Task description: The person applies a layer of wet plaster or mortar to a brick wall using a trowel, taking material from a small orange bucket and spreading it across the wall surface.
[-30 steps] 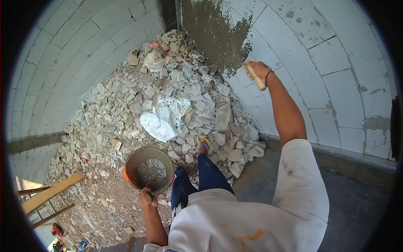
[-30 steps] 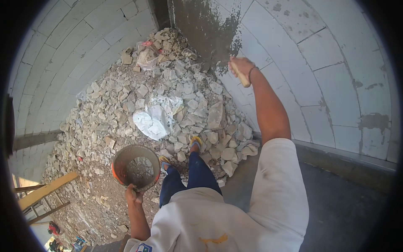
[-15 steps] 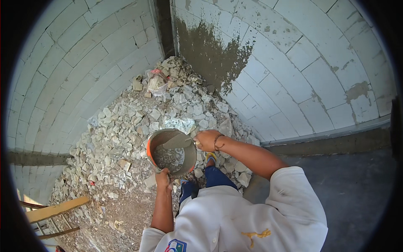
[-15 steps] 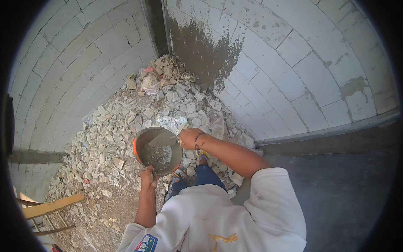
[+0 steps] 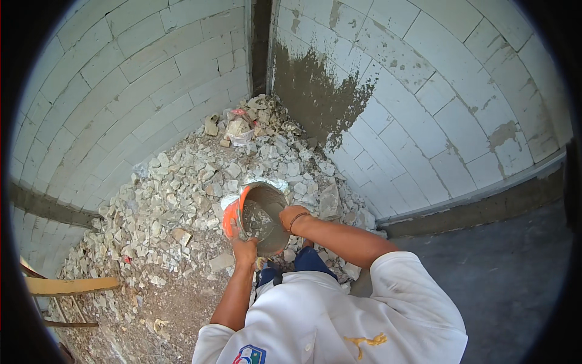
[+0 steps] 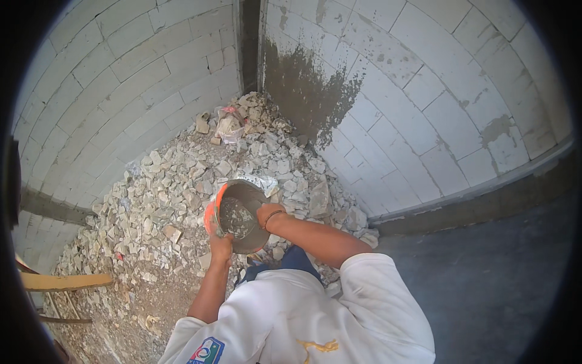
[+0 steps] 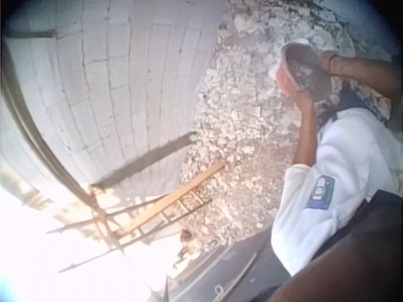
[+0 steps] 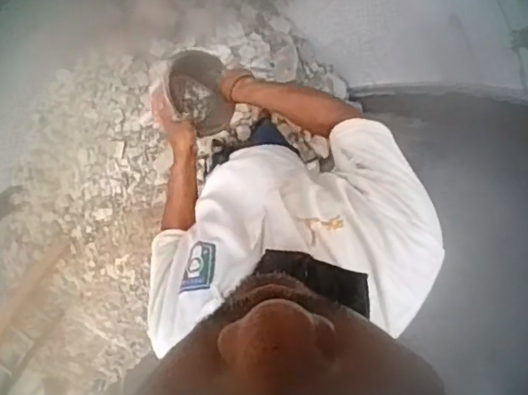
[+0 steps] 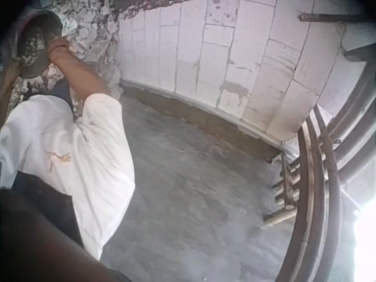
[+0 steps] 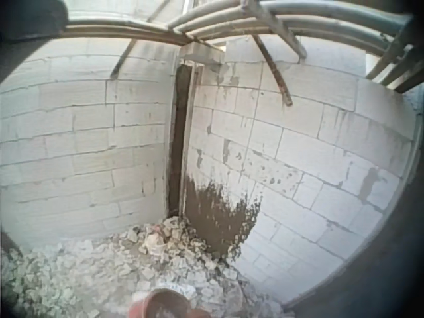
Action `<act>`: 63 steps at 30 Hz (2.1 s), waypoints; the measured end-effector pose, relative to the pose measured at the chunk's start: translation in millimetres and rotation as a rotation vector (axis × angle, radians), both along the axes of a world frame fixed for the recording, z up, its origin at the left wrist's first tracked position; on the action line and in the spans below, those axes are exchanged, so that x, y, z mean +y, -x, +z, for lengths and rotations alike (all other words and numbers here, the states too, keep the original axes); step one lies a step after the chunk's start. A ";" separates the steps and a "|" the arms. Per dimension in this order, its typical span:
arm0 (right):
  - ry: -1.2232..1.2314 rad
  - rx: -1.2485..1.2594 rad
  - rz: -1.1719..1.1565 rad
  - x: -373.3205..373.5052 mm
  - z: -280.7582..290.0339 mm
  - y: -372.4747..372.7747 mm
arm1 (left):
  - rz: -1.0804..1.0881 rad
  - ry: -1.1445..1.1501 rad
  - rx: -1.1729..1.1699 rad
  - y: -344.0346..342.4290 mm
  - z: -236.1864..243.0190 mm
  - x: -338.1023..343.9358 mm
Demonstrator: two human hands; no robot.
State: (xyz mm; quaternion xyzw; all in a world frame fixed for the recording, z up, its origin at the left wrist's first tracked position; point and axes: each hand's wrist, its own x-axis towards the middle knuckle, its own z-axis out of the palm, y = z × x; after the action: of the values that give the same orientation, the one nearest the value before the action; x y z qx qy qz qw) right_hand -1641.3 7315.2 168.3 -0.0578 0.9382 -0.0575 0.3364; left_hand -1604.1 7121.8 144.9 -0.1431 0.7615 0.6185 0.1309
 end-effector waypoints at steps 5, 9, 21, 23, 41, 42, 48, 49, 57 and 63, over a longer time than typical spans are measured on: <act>0.172 0.037 0.065 -11.1 -38.1 -29.1 | -0.110 0.148 0.015 -4.6 15.4 -17.1; 0.328 0.028 0.083 -14.3 -51.4 -46.7 | -0.274 0.096 -0.011 -2.4 32.9 -36.7; 0.363 0.026 -0.075 -1.7 -5.5 -49.2 | -0.275 -0.025 -0.107 13.4 41.5 -33.7; 0.386 0.000 -0.054 -1.0 -0.9 -44.4 | -0.228 -0.082 -0.175 13.2 44.5 -28.2; 0.256 0.210 -0.128 59.8 39.4 -13.4 | 0.216 -0.657 -0.103 9.7 5.7 60.4; 0.290 0.190 -0.108 63.3 37.2 -10.9 | 0.245 -0.625 -0.132 9.0 -0.5 61.8; 0.310 0.231 -0.024 76.8 17.6 -3.5 | 0.424 -0.615 -0.286 -0.7 -36.3 62.2; 0.313 0.229 -0.026 78.7 17.9 -1.8 | 0.404 -0.596 -0.285 -3.3 -40.4 61.4; 0.806 0.131 0.183 114.2 75.6 22.4 | 0.594 -0.623 -0.374 -32.4 -57.2 38.4; 1.384 -0.698 -0.384 264.2 61.0 102.4 | 0.780 -0.527 -0.382 -43.3 -39.2 46.1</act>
State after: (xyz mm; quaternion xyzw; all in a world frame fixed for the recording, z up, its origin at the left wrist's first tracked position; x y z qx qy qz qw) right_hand -1743.7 7579.4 229.3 -0.0696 0.5235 -0.6987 0.4825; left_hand -1560.8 7167.9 105.7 -0.4895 0.4318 0.7554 0.0588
